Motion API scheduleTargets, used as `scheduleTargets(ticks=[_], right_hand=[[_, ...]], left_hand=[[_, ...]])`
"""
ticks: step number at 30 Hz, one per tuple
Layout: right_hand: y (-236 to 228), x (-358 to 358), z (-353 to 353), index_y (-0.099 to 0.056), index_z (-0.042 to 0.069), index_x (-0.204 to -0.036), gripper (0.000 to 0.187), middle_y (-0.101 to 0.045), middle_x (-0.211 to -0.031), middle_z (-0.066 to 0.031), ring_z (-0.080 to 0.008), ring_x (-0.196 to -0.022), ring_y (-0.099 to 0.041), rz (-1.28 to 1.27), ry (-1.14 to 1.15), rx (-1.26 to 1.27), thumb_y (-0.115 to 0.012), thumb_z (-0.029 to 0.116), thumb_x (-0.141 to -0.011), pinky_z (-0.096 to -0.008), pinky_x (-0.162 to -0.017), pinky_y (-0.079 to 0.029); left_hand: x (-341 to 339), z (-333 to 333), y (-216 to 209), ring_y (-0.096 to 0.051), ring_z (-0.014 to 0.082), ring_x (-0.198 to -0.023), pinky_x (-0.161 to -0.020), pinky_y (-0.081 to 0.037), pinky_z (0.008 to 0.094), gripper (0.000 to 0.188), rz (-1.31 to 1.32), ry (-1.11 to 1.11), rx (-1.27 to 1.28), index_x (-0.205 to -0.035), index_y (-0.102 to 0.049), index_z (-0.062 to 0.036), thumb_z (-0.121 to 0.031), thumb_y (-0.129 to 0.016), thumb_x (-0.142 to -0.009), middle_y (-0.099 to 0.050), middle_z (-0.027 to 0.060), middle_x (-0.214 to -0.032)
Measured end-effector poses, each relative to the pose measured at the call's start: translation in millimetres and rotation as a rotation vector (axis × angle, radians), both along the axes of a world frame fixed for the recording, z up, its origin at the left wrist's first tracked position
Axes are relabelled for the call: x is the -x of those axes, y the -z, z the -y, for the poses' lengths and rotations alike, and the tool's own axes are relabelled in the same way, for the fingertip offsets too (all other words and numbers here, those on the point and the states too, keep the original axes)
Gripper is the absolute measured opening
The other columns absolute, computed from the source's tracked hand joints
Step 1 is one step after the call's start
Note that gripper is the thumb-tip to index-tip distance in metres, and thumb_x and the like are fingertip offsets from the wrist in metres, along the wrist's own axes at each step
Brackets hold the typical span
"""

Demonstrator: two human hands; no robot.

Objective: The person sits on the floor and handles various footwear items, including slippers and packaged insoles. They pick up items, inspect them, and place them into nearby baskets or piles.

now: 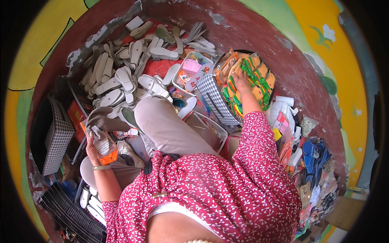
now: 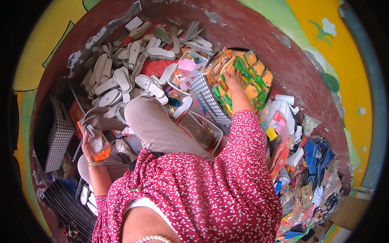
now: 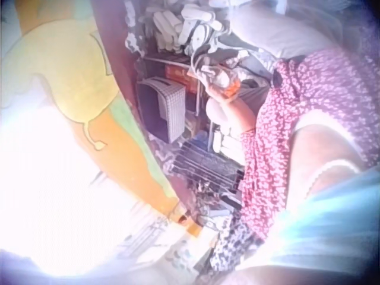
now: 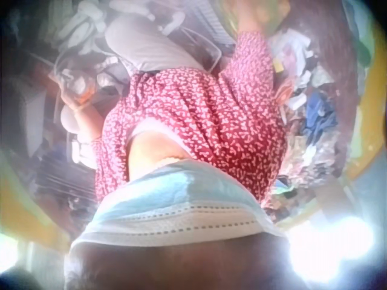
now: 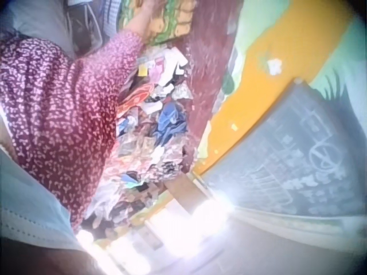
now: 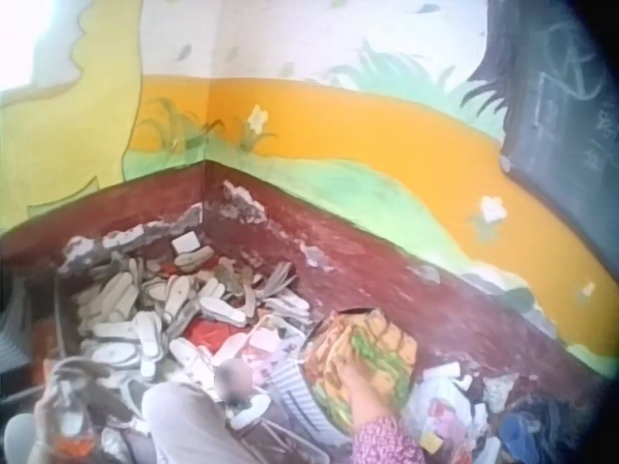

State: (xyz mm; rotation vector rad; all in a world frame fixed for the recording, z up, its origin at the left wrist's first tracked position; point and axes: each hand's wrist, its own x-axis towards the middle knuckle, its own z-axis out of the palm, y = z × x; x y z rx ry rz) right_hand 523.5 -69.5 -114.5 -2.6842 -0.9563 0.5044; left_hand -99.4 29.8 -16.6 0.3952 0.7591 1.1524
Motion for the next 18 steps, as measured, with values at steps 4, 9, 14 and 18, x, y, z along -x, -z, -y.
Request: scheduleTargets(ticks=[4, 9, 14, 18], right_hand=[[7.6, 0.1, -2.1, -0.015, 0.014, -0.143, 0.077, -0.012, -0.148, -0.0154, -0.0292, -0.135, -0.018, 0.013, -0.003, 0.038, -0.027, 0.064, -0.085, -0.04, -0.107, -0.021], [14.3, -4.1, -0.3, -0.021, 0.015, -0.142, 0.073, -0.02, -0.146, -0.0174, -0.0308, -0.134, -0.021, 0.089, 0.02, 0.019, -0.032, 0.061, -0.086, -0.0397, -0.107, -0.022], [-39.9, 8.7, -6.0, -0.03, 0.013, -0.138, 0.066, -0.026, -0.144, -0.0136, -0.0289, -0.135, -0.02, 0.37, -0.093, -0.091, -0.034, 0.055, -0.088, -0.0428, -0.108, -0.016], [-44.5, -2.5, -42.8, -0.033, 0.011, -0.137, 0.06, -0.028, -0.143, -0.0129, -0.0281, -0.134, -0.02, 0.332, -0.257, -0.05, -0.033, 0.049, -0.089, -0.0433, -0.108, -0.015]], left_hand=[[-8.1, 3.7, -0.7, -0.059, 0.031, -0.099, -0.085, -0.05, 0.0455, 0.031, 0.003, -0.031, 0.017, -0.117, -0.052, -0.0059, -0.018, -0.052, -0.088, -0.06, 0.0151, -0.11], [-30.6, 6.5, -21.1, -0.059, 0.029, -0.099, -0.085, -0.05, 0.0445, 0.032, 0.024, 0.04, -0.027, -0.119, -0.05, -0.0057, -0.013, -0.052, -0.087, -0.06, 0.0139, -0.11], [-27.2, 3.3, -17.3, -0.06, 0.0275, -0.098, -0.084, -0.051, 0.0432, 0.035, -0.01, -0.012, -0.062, -0.121, -0.049, -0.0085, -0.013, -0.052, -0.087, -0.059, 0.014, -0.111], [-14.1, 3.0, -8.1, -0.057, 0.0295, -0.101, -0.085, -0.05, 0.0433, 0.044, -0.042, -0.012, -0.02, -0.128, -0.039, -0.0081, -0.012, -0.05, -0.086, -0.054, 0.0154, -0.116]])
